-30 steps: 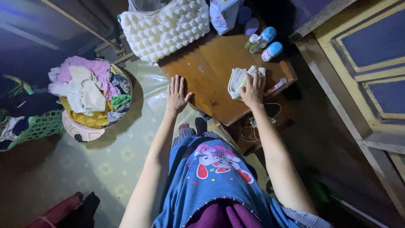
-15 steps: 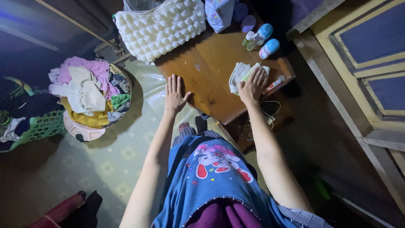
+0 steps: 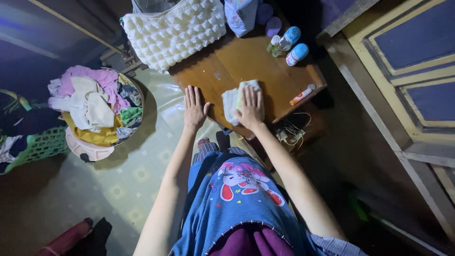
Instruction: Cleaning a wooden table surface and a handbag with a cloth in a bedroom.
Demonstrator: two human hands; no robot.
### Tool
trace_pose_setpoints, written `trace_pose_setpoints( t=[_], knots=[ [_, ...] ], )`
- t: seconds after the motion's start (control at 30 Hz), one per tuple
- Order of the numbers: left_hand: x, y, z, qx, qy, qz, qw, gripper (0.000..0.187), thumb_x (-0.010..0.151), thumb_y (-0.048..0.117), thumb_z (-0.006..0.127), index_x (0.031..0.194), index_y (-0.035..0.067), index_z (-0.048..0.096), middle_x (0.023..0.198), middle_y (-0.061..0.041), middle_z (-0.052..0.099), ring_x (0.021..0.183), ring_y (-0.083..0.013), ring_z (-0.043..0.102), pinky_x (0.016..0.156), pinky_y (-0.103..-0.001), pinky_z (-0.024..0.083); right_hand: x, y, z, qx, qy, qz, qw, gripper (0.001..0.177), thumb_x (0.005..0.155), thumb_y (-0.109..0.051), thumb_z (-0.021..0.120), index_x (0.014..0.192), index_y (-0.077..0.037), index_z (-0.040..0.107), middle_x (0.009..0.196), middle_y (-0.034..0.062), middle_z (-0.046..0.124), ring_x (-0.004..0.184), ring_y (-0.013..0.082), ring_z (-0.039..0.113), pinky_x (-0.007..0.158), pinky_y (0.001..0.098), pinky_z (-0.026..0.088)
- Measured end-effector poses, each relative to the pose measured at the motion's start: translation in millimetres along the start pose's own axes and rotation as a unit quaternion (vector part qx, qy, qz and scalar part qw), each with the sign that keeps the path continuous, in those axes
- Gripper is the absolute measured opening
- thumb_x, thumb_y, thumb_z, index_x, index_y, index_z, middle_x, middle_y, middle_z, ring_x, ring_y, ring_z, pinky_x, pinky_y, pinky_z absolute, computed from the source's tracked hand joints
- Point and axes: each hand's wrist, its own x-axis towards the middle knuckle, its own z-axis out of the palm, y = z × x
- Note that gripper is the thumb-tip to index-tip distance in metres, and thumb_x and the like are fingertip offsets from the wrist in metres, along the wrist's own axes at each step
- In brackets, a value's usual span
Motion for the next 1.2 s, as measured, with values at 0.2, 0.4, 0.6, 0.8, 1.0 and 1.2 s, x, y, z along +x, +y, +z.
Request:
trace_pose_setpoints(
  t=[0.2,0.4,0.6,0.8,1.0,1.2],
  knots=[
    [-2.7,1.8,-9.7,-0.006,0.013,0.002,1.000,0.087,0.104,0.056,0.049,0.164,0.000,0.018,0.172,-0.022,0.012,0.160,-0.0362,0.009,0.129,-0.049,0.013,-0.2,17.6,-12.0,0.060,0.009,-0.138,0.989,0.088,0.097,-0.057,0.050,0.164,-0.008,0.020,0.171,0.0179,0.019,0.159,0.0313,0.014,0.128,0.0566,0.005],
    [-4.6,-0.9,-9.8,0.005,0.017,-0.001,1.000,0.087,0.103,0.058,0.050,0.164,0.004,0.020,0.172,-0.020,0.014,0.160,-0.0348,0.011,0.129,-0.049,0.013,12.3,33.9,-31.5,0.060,0.053,-0.054,0.995,0.087,0.096,-0.046,0.057,0.166,-0.005,0.023,0.170,0.0242,0.023,0.160,0.0376,0.018,0.129,0.0572,0.009],
    [-4.9,-16.6,-10.3,0.008,-0.011,0.030,0.999,0.088,0.102,0.060,0.049,0.165,0.005,0.020,0.171,-0.020,0.015,0.159,-0.0336,0.012,0.127,-0.049,0.013,22.8,25.4,-29.0,0.064,0.084,0.033,0.994,0.087,0.099,-0.045,0.060,0.165,-0.003,0.023,0.169,0.0257,0.022,0.157,0.0408,0.018,0.126,0.0599,0.008],
    [-5.1,-20.0,-5.7,-0.006,0.004,0.017,1.000,0.081,0.103,0.051,0.052,0.164,0.006,0.022,0.172,-0.015,0.018,0.160,-0.0299,0.014,0.129,-0.048,0.015,32.6,0.6,-17.2,0.035,0.070,-0.043,0.996,0.090,0.095,-0.047,0.058,0.164,-0.001,0.023,0.170,0.0256,0.021,0.158,0.0391,0.017,0.127,0.0591,0.007],
    [-3.5,-31.3,-8.5,-0.012,0.020,-0.002,1.000,0.072,0.105,0.039,0.051,0.163,0.007,0.024,0.171,-0.011,0.021,0.159,-0.0317,0.015,0.128,-0.049,0.017,53.7,-19.3,-25.2,0.066,0.033,-0.199,0.977,0.085,0.093,-0.049,0.055,0.163,-0.009,0.030,0.170,0.0177,0.026,0.159,0.0313,0.020,0.129,0.0563,0.009],
    [0.5,-55.5,-7.6,-0.023,0.045,-0.036,0.998,0.061,0.110,0.029,0.045,0.165,0.008,0.027,0.172,-0.011,0.024,0.160,-0.0333,0.016,0.129,-0.051,0.017,82.0,-8.7,-35.7,0.101,0.025,-0.201,0.974,0.081,0.095,-0.049,0.057,0.163,-0.011,0.033,0.169,0.0142,0.030,0.158,0.0290,0.022,0.129,0.0544,0.009]
  ],
)
